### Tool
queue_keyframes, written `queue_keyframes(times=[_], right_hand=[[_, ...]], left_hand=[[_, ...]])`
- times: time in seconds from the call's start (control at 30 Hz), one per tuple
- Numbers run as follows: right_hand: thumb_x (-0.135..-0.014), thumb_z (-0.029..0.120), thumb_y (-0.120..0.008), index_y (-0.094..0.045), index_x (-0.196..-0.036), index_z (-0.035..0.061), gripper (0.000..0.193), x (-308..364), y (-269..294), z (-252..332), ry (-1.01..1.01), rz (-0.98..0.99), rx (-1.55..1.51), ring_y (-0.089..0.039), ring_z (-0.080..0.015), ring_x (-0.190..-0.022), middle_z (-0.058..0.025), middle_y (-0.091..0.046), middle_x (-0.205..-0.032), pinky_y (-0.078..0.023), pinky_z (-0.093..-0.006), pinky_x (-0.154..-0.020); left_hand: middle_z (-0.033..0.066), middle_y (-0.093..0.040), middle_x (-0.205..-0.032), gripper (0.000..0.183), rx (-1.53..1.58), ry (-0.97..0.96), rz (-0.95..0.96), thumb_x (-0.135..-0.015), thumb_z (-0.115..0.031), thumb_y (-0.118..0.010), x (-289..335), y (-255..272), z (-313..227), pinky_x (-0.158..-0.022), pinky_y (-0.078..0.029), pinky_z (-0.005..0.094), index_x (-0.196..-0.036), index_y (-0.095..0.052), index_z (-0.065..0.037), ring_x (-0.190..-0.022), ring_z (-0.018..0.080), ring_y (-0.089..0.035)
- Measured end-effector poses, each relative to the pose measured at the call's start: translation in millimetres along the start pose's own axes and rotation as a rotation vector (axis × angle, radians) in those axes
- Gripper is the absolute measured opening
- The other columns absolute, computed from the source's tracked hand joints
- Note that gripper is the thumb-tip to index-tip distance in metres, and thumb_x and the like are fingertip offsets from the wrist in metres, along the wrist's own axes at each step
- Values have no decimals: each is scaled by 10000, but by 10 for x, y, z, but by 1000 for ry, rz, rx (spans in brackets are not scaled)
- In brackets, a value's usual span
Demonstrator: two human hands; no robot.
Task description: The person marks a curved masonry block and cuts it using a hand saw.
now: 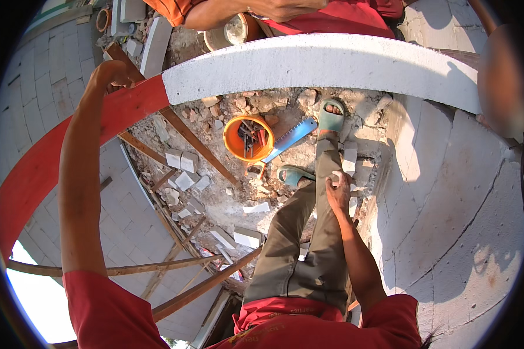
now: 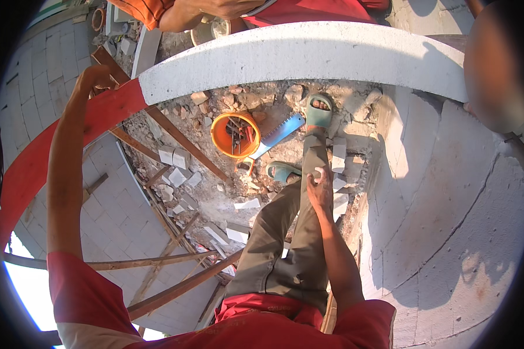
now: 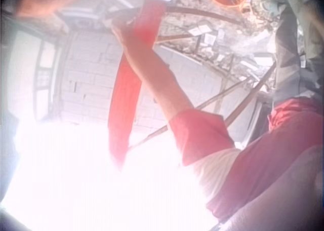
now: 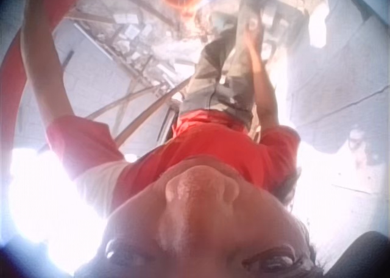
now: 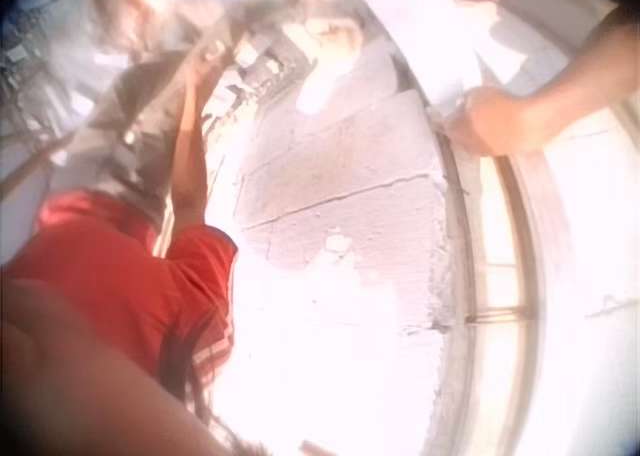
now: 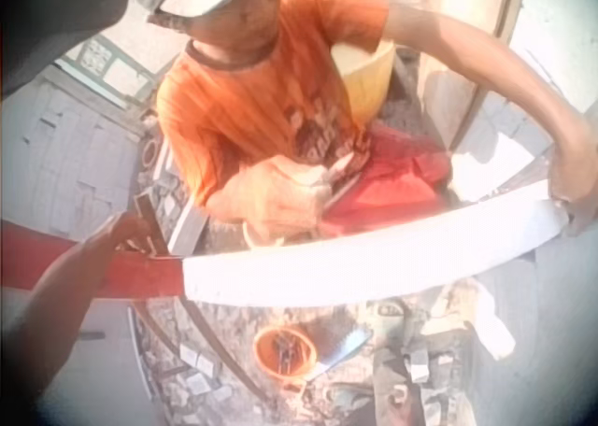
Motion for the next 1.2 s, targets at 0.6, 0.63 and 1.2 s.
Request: queue_keyframes(times=[0.6,0.63,1.2], right_hand=[[-820,179,-664,-556,-1090,35,324,-15,172,66,63,-64,27,-587,-249,-730,-157,-547,-1021,-480,-381,-721],[-819,179,-664,-554,-1088,34,325,-8,126,54,37,-47,29,-588,-253,-732,-159,-545,-1019,-481,-380,-720],[-825,245,-648,-558,-1107,59,349,-9,87,-53,-54,-33,69,-621,-269,-765,-152,-576,-926,-493,-387,-699]], left_hand=[[191,-687,-828,368,23,-7,-70,-715,-300,-760,3,-9,-161,-573,-579,453,-980,-708,-50,-708,340,-691],[189,-687,-820,366,24,-13,-73,-715,-299,-761,3,-4,-130,-571,-580,451,-977,-707,-50,-708,339,-691],[139,-654,-742,290,-65,-65,-141,-784,-297,-688,-247,40,-121,-547,-522,395,-807,-669,-8,-617,243,-642]])
Point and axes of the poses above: each hand's wrist, its own x-axis away from the middle knuckle, its own y-axis out of the back of the hand, z = x × y, the point moved 7 cm from there along -x, towards the middle knuckle
